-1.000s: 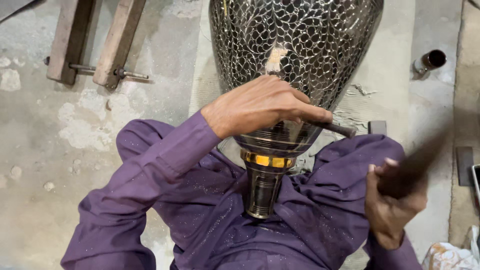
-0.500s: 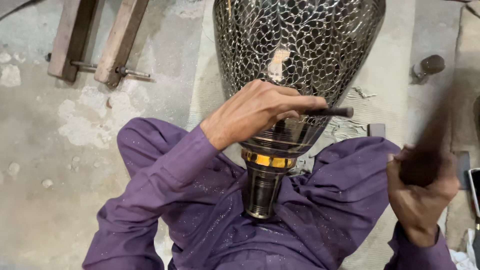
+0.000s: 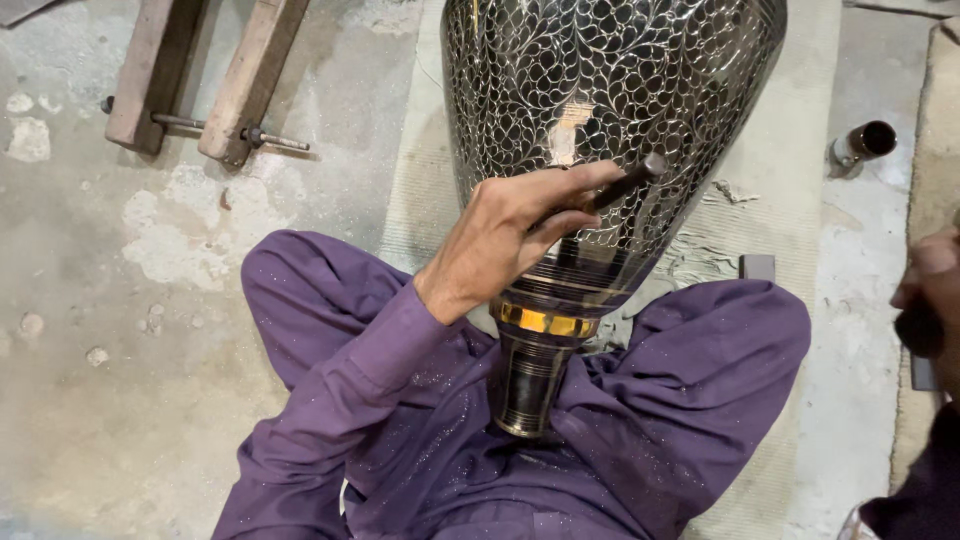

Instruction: The person sits cross-legged on the floor with a large engraved metal vase held between their legs. They position a chisel against the vase surface and repeatedly strike it with a wooden mallet to carve decorative patterns, repositioning the chisel and rotating the vase to work on different areas.

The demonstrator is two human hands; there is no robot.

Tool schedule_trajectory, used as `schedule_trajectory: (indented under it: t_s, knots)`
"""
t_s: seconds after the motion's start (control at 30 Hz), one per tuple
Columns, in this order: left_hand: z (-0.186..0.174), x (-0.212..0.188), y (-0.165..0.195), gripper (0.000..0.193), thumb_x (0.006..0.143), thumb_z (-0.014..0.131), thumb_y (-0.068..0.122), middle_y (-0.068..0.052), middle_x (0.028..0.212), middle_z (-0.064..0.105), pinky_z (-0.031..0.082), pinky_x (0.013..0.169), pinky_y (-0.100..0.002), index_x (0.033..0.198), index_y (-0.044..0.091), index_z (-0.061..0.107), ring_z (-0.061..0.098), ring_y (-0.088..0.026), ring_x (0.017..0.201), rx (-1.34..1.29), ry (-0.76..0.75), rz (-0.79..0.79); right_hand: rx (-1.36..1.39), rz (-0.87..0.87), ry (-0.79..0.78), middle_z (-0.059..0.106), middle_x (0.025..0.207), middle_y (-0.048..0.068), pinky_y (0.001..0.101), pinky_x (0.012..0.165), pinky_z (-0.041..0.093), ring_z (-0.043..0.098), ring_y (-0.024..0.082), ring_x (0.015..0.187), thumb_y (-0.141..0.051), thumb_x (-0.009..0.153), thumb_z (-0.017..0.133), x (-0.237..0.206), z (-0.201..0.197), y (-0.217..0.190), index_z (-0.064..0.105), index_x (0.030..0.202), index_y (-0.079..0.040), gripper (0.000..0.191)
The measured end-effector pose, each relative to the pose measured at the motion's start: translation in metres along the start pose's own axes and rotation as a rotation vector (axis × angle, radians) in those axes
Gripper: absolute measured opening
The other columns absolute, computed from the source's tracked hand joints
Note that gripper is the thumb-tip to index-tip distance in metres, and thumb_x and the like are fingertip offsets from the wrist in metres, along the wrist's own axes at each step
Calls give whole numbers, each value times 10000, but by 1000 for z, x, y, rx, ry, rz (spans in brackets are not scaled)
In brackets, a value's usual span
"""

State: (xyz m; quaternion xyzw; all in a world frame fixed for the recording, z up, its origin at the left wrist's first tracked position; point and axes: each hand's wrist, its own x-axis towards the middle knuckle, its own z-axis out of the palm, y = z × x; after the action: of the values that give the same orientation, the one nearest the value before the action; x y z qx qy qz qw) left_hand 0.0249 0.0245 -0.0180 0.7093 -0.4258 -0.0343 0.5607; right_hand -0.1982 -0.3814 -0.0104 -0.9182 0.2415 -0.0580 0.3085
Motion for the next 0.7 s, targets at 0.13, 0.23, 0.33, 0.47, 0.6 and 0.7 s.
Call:
schedule_trajectory:
  t_s: [0.13,0.23,0.33,0.47,0.6,0.7]
  knots:
    - [0,-2,0,434,991,692,106,-63,1229,759,669,884,-317,1405,195,602,795,-159,971,36,4,24,-397,-433,-115,599,1008,124,342,737,500,601,198,830,-156,1068,491,17,-12,-12,495,1377,-30,333]
    - [4,-4,-1,421,998,684,100,-71,1222,759,668,888,-322,1400,191,601,794,-169,981,48,36,32,-505,-562,-157,592,1113,127,352,795,504,604,197,919,-105,1013,488,30,-16,-41,453,1528,-70,517]
    - [10,-7,0,442,976,676,100,-66,1134,777,679,816,-317,1403,176,590,800,-168,930,17,97,-42,-341,-592,-166,581,1254,200,440,886,503,589,269,1078,-36,940,495,47,2,-73,440,1553,-37,616]
    - [18,-14,2,423,993,681,96,-76,1079,790,688,740,-319,1397,185,592,808,-171,872,17,168,-135,-439,-714,-106,642,1155,222,482,829,522,601,286,956,11,959,536,54,-9,-125,447,1529,-41,579]
    - [27,-24,8,417,1024,691,83,-74,1043,783,705,837,-334,1416,171,580,811,-193,955,-44,327,-154,-619,-862,-114,681,1002,195,398,693,530,621,239,750,64,919,615,58,-18,-185,489,1514,-68,623]
    - [33,-26,12,401,1005,717,92,-94,1045,773,699,822,-322,1378,107,569,801,-192,947,-12,422,-180,-626,-930,-149,683,967,191,345,639,529,631,224,698,118,856,652,59,-14,-217,518,1490,-68,674]
